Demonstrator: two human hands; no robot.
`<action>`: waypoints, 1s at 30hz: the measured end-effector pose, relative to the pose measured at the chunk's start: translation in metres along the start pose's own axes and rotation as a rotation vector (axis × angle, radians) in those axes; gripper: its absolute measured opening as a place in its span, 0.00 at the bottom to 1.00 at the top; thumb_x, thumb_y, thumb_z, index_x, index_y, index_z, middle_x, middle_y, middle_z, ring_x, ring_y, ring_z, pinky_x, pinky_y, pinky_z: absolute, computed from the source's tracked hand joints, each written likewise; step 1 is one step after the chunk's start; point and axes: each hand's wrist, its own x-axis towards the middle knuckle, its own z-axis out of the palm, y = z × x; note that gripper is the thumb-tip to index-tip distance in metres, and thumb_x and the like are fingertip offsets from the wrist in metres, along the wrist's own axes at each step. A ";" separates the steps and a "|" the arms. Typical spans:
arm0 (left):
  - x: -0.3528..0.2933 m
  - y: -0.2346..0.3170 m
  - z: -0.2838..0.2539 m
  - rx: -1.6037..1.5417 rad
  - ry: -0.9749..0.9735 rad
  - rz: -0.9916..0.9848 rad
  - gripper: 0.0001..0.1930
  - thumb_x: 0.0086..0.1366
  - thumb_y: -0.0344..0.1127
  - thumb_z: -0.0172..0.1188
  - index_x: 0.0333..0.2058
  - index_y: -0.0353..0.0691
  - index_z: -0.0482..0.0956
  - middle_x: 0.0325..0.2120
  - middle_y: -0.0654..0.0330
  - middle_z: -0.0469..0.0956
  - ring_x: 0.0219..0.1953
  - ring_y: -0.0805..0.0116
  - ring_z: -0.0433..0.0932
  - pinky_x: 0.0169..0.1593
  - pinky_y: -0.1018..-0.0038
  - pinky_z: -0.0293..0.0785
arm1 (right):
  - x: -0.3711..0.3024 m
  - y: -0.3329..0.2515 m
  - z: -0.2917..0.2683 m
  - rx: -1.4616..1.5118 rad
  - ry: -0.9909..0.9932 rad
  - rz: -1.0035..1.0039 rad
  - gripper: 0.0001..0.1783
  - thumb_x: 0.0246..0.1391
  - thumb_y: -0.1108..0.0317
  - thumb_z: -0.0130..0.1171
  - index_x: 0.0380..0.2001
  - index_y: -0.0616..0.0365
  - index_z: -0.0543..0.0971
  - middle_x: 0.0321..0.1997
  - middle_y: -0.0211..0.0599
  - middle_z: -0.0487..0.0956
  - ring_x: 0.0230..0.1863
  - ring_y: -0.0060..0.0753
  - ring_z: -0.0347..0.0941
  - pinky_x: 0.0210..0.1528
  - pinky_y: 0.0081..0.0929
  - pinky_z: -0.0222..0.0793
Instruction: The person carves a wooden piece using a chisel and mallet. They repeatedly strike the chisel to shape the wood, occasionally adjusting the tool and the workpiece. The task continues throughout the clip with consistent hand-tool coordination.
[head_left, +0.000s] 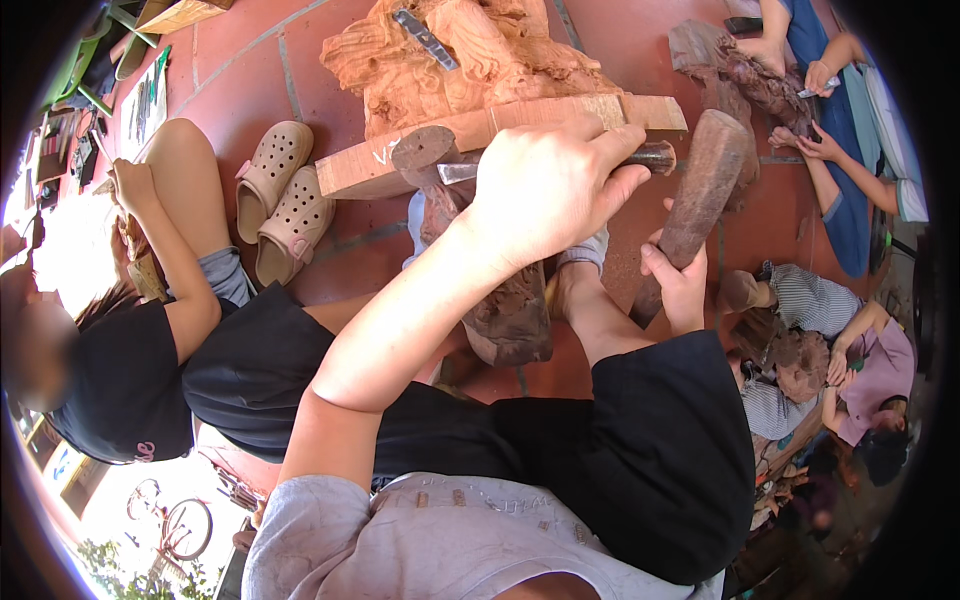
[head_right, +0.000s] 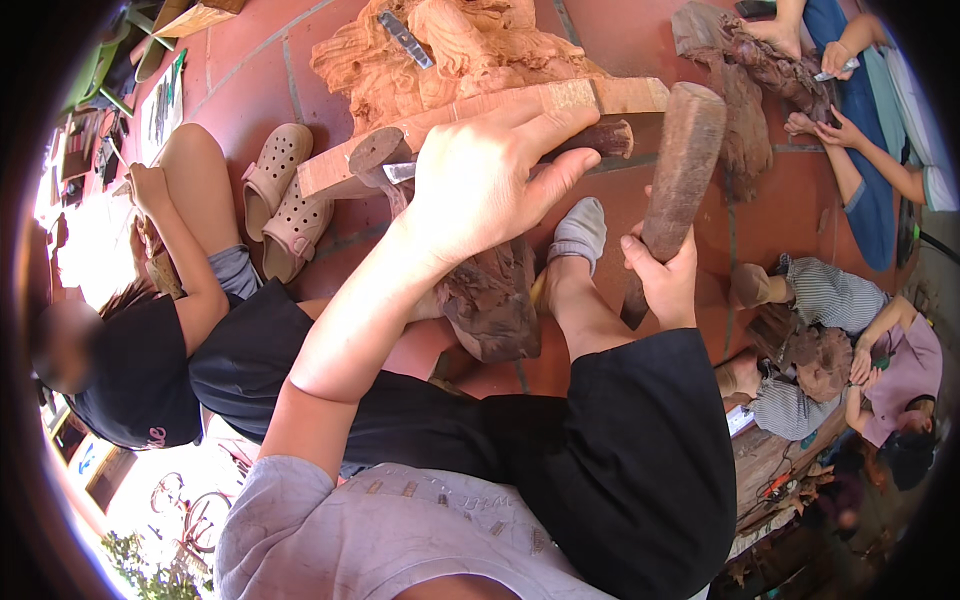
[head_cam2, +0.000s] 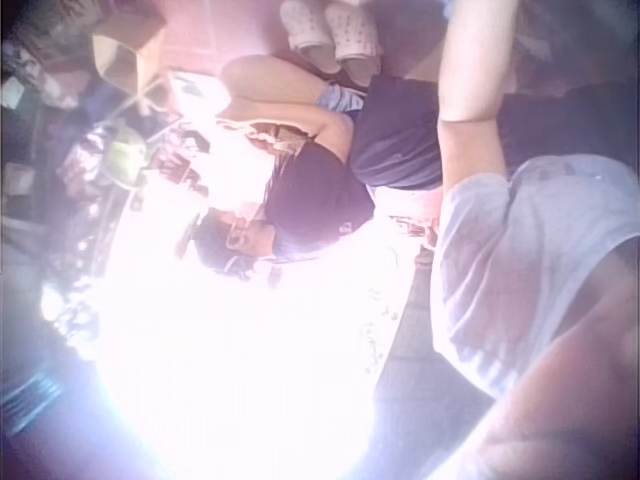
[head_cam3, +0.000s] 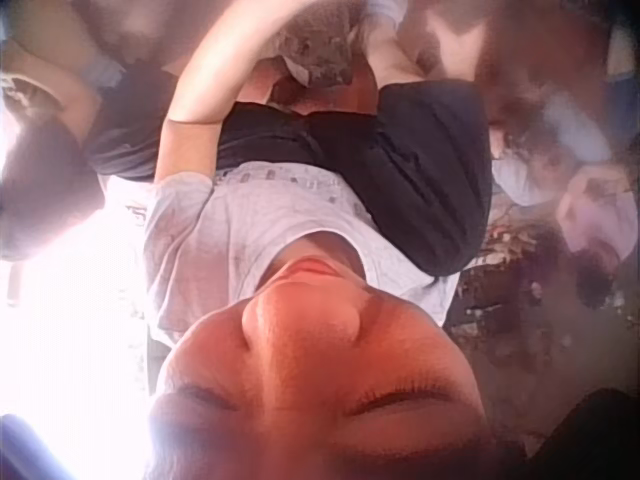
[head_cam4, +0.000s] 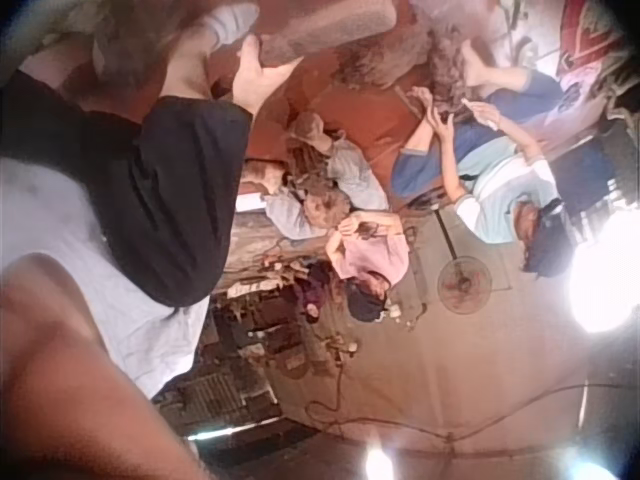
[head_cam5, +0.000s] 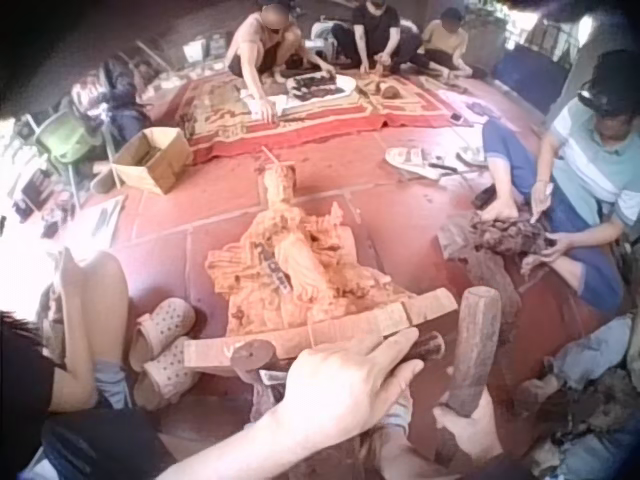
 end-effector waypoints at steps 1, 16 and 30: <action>0.001 -0.001 0.000 0.010 -0.005 -0.005 0.16 0.60 0.47 0.68 0.44 0.50 0.84 0.35 0.61 0.83 0.31 0.58 0.84 0.31 0.68 0.81 | 0.001 0.001 -0.003 0.012 0.001 -0.016 0.34 0.54 0.81 0.63 0.64 0.63 0.65 0.33 0.31 0.76 0.29 0.21 0.74 0.32 0.21 0.71; -0.001 -0.003 -0.010 -0.087 -0.025 0.016 0.16 0.60 0.48 0.67 0.44 0.50 0.85 0.34 0.61 0.85 0.32 0.59 0.84 0.32 0.69 0.80 | -0.010 0.004 0.007 -0.055 -0.030 -0.031 0.32 0.54 0.79 0.65 0.62 0.61 0.68 0.32 0.28 0.76 0.30 0.18 0.72 0.34 0.20 0.70; -0.010 0.004 -0.014 -0.072 -0.051 0.017 0.17 0.60 0.48 0.69 0.44 0.47 0.85 0.32 0.61 0.84 0.30 0.60 0.84 0.30 0.70 0.79 | -0.011 0.028 0.004 -0.239 0.006 -0.163 0.21 0.52 0.77 0.68 0.48 0.60 0.73 0.33 0.27 0.76 0.34 0.18 0.71 0.39 0.20 0.69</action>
